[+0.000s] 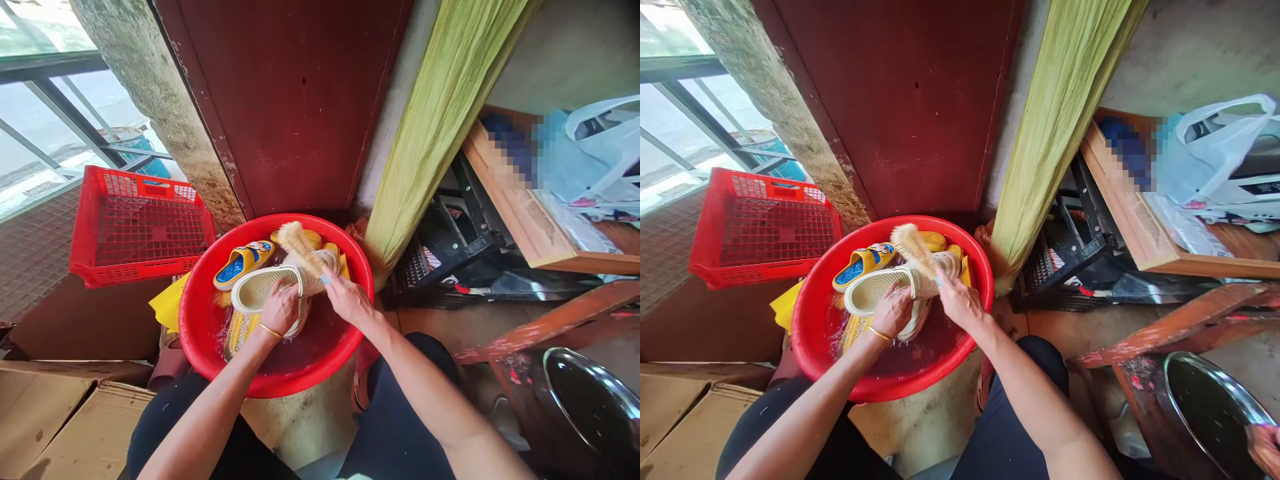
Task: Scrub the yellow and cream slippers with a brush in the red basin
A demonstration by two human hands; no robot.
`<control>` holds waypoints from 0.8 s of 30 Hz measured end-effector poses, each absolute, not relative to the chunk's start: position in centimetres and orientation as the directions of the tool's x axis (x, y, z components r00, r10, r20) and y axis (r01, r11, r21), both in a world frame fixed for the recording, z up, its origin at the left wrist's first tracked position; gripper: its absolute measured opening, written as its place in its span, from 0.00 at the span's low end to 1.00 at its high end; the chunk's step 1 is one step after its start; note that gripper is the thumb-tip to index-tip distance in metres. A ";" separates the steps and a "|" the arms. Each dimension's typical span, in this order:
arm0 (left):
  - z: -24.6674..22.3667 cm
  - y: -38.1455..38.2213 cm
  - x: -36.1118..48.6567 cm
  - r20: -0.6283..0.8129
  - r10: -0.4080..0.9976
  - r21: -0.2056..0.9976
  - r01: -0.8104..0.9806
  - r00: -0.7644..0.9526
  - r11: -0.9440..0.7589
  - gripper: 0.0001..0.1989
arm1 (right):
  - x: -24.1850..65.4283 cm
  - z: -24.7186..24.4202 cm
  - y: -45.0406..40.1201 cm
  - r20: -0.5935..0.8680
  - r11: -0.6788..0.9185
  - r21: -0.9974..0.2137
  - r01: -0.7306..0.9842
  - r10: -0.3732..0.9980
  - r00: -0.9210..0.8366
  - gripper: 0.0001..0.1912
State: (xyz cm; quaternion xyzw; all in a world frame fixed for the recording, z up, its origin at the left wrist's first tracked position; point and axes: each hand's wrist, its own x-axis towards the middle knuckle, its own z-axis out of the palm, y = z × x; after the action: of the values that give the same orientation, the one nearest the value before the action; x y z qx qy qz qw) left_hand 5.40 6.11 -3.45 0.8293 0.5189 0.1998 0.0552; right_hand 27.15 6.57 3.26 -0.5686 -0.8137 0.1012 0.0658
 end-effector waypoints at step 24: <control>-2.4 7.7 3.1 0.045 0.998 0.954 0.295 0.043 -0.055 0.30 | 31.1 6.2 2.3 -0.136 0.443 -0.350 0.825 0.848 -0.513 0.26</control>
State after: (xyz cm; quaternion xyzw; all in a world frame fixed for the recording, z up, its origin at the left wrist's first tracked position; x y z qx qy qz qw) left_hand 3.10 7.67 -2.39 0.5906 0.5473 0.4230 0.4156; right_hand 31.05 2.25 6.21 -0.4925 -0.8490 0.1890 0.0298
